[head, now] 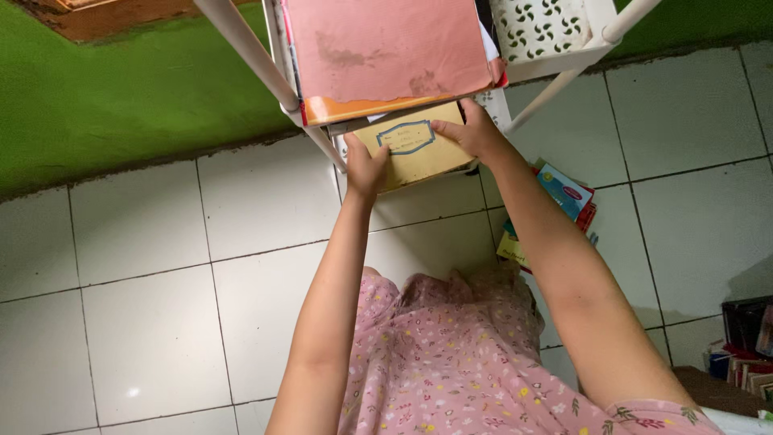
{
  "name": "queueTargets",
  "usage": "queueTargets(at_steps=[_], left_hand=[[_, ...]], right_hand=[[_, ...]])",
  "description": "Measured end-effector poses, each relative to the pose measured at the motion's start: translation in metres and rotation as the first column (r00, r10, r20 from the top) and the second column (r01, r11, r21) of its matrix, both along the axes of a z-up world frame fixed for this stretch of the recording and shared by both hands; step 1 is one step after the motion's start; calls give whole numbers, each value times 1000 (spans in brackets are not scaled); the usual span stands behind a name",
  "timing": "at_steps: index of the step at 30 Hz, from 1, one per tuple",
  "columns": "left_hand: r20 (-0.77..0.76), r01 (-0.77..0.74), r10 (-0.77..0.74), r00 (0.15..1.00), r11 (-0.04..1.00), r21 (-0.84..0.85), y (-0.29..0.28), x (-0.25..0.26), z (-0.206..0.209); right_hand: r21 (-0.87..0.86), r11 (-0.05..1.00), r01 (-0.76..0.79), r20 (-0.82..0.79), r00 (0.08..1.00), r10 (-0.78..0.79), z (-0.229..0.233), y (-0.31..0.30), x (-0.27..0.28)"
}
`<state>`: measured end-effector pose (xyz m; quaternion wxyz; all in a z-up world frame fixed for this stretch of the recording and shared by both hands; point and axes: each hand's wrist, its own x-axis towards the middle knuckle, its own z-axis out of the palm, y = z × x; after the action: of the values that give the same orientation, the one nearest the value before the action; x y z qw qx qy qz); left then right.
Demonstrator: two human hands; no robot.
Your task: The person sits on the floor and repeatedly picks up notebooks and folders from a white plastic rolling cart, places them on the floor, and then returns them to the cart. The person handles several different notebooks and folders, including a red plaid notebook and a yellow folder, moving them between the cart and the floor.
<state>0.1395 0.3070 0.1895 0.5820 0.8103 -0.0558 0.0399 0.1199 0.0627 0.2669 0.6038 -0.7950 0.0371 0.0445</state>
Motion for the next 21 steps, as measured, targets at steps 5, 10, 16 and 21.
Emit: queueTargets(at_steps=[5,10,16,21], left_hand=[[-9,-11,15,1000,955,297,3,15,-25],[4,-101,109,994,904,415,-3,16,-14],[274,-147,55,960,933,329,-18,-44,86],[539,-131,-22,842,961,243,-74,-129,94]], right_hand=[[-11,999,-30,116,993,31,-22,-7,11],[-140,990,4,50,999,3,-25,-8,13],[-532,818,219,319,947,-46,-8,-1,-43],[-339,827,448,391,867,-309,-46,-38,-154]])
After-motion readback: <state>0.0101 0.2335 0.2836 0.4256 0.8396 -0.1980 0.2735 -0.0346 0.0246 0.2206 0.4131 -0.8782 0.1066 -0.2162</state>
